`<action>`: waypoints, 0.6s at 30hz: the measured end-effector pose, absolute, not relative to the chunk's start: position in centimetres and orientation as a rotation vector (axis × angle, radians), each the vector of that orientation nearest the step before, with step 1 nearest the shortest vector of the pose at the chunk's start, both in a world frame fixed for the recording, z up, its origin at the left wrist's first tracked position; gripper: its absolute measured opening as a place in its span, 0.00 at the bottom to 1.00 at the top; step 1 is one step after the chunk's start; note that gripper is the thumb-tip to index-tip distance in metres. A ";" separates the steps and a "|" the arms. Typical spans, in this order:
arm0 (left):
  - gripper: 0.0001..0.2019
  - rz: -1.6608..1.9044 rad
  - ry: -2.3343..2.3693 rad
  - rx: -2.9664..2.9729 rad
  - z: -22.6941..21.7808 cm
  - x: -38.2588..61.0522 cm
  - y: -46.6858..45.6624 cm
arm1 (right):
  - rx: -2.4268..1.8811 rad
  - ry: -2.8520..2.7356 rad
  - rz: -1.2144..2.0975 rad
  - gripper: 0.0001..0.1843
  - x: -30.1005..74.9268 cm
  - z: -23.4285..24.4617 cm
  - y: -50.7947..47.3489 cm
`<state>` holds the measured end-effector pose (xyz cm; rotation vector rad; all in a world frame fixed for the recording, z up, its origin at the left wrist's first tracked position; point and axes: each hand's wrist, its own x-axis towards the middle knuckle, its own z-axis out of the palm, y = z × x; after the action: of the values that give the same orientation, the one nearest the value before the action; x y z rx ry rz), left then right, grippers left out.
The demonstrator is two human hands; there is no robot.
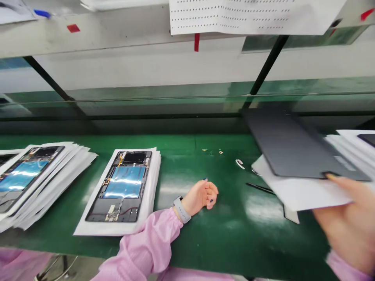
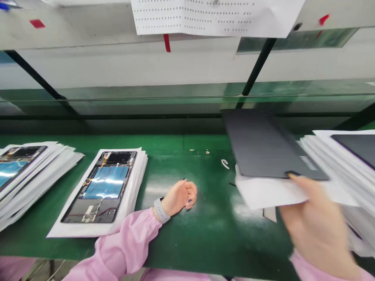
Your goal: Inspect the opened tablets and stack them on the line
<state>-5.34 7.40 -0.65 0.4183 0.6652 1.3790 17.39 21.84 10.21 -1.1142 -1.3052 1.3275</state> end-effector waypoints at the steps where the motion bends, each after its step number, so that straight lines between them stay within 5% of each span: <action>1: 0.26 1.372 0.669 0.426 -0.6 -5.3 7.3 | -1.124 -1.260 1.351 0.08 16.1 10.0 20.9; 6: 0.43 1.346 0.595 0.548 -1.1 -5.1 6.9 | -1.095 -1.083 1.699 0.13 10.7 11.5 15.7; 13: 0.47 1.337 0.510 0.607 -1.7 -5.1 6.4 | -0.977 -1.036 1.676 0.15 10.8 12.6 14.7; 18: 0.50 1.474 0.472 0.452 0.5 -5.6 5.9 | -1.026 -1.013 1.756 0.29 9.6 9.1 14.7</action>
<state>-5.65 5.92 0.54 0.4517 0.4720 1.4736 9.64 14.74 9.10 -1.0263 -1.0126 1.7564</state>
